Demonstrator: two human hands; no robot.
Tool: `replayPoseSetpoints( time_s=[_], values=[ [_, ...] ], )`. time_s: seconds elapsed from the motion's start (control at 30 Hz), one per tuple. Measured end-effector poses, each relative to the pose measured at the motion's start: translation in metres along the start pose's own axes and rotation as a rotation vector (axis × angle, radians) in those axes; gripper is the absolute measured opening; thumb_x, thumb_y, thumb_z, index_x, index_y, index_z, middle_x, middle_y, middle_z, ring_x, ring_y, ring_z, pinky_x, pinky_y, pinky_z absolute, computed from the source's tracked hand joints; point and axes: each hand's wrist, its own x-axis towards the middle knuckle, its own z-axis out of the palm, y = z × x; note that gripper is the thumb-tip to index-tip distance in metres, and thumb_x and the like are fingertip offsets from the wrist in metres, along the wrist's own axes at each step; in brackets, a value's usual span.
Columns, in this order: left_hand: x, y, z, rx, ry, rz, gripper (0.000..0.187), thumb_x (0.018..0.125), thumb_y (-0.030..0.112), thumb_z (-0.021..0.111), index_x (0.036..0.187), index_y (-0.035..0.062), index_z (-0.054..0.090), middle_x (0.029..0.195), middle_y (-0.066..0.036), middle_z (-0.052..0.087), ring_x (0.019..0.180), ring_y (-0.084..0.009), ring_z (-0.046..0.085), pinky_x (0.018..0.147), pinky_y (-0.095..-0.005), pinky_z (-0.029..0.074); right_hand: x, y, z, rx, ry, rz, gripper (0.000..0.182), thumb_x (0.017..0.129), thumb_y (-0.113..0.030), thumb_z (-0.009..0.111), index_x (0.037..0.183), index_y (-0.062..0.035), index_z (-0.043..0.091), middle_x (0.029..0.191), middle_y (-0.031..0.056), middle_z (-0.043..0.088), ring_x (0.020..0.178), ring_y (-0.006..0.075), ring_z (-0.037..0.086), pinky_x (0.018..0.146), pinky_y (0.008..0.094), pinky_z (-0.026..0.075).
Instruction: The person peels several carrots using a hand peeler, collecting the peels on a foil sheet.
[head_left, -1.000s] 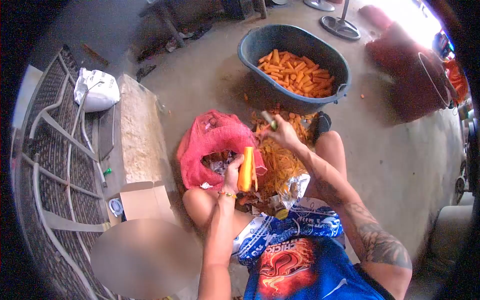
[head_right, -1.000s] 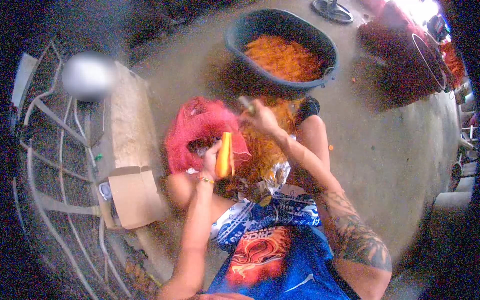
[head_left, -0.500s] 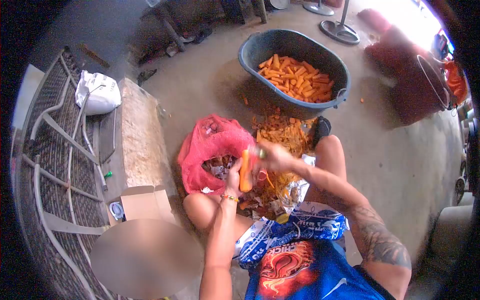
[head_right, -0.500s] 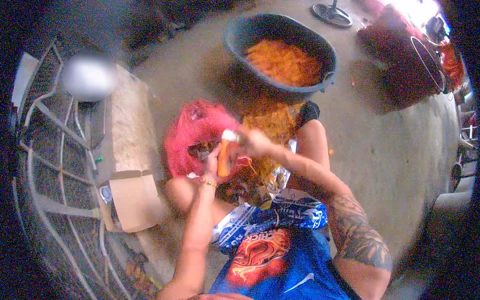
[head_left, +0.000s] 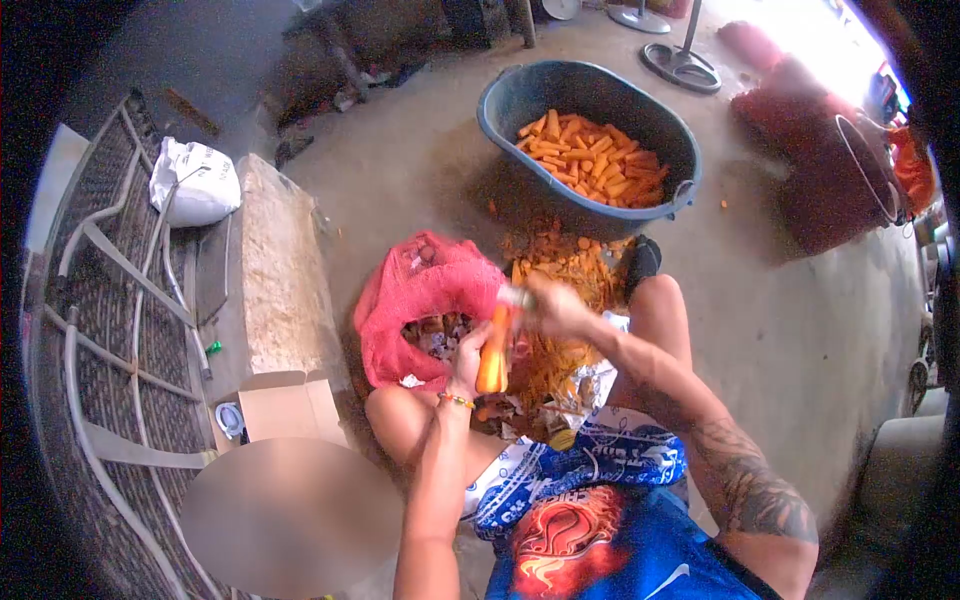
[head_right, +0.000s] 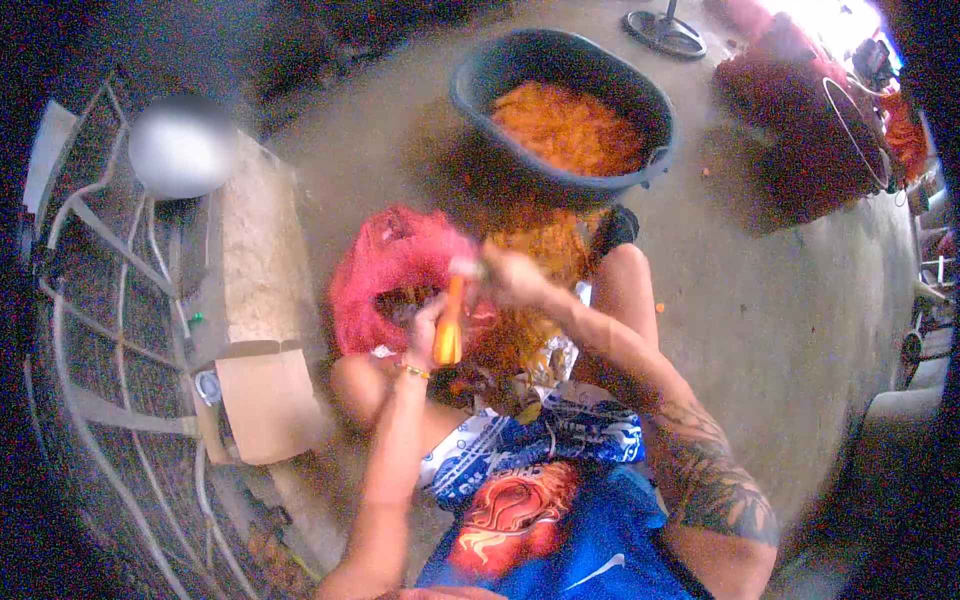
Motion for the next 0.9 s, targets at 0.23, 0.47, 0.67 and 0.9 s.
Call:
replayPoseSetpoints(
  time_s=[0.23, 0.47, 0.67, 0.9],
  values=[
    [-0.011, 0.010, 0.015, -0.153, 0.031, -0.033, 0.036, 0.102, 0.038, 0.052, 0.123, 0.0099, 0.061, 0.092, -0.010, 0.068, 0.071, -0.0212, 0.067, 0.061, -0.0360, 0.056, -0.005, -0.025, -0.005, 0.035, -0.136, -0.019, 0.051, 0.078, -0.038, 0.083, 0.110, -0.0072, 0.059, 0.097, 0.0201, 0.069, 0.090, 0.0385, 0.069, 0.076, 0.0496, 0.054],
    [-0.019, 0.003, 0.017, -0.027, -0.015, -0.033, 0.038, 0.102, 0.033, 0.053, 0.130, 0.0079, 0.059, 0.092, -0.006, 0.067, 0.069, -0.0185, 0.065, 0.055, -0.0334, 0.055, 0.026, 0.011, -0.042, 0.029, 0.098, 0.294, 0.064, 0.074, -0.042, 0.087, 0.118, -0.0049, 0.060, 0.099, 0.0207, 0.070, 0.091, 0.0406, 0.068, 0.077, 0.0478, 0.053],
    [-0.025, 0.008, 0.029, 0.164, 0.084, -0.019, 0.043, 0.103, 0.032, 0.053, 0.139, 0.0086, 0.055, 0.094, -0.007, 0.066, 0.070, -0.0177, 0.064, 0.059, -0.0326, 0.056, 0.028, 0.016, -0.050, -0.159, -0.046, 0.301, 0.052, 0.084, -0.040, 0.077, 0.122, -0.0074, 0.062, 0.102, 0.0175, 0.074, 0.091, 0.0363, 0.072, 0.082, 0.0476, 0.055],
    [-0.001, -0.002, 0.000, -0.277, 0.085, -0.066, 0.038, 0.102, 0.041, 0.054, 0.119, 0.0085, 0.061, 0.094, -0.009, 0.067, 0.073, -0.0207, 0.066, 0.063, -0.0361, 0.056, -0.009, -0.030, -0.004, 0.087, -0.182, -0.021, 0.052, 0.079, -0.033, 0.083, 0.116, -0.0073, 0.058, 0.096, 0.0193, 0.069, 0.090, 0.0398, 0.069, 0.077, 0.0484, 0.054]
  ],
)
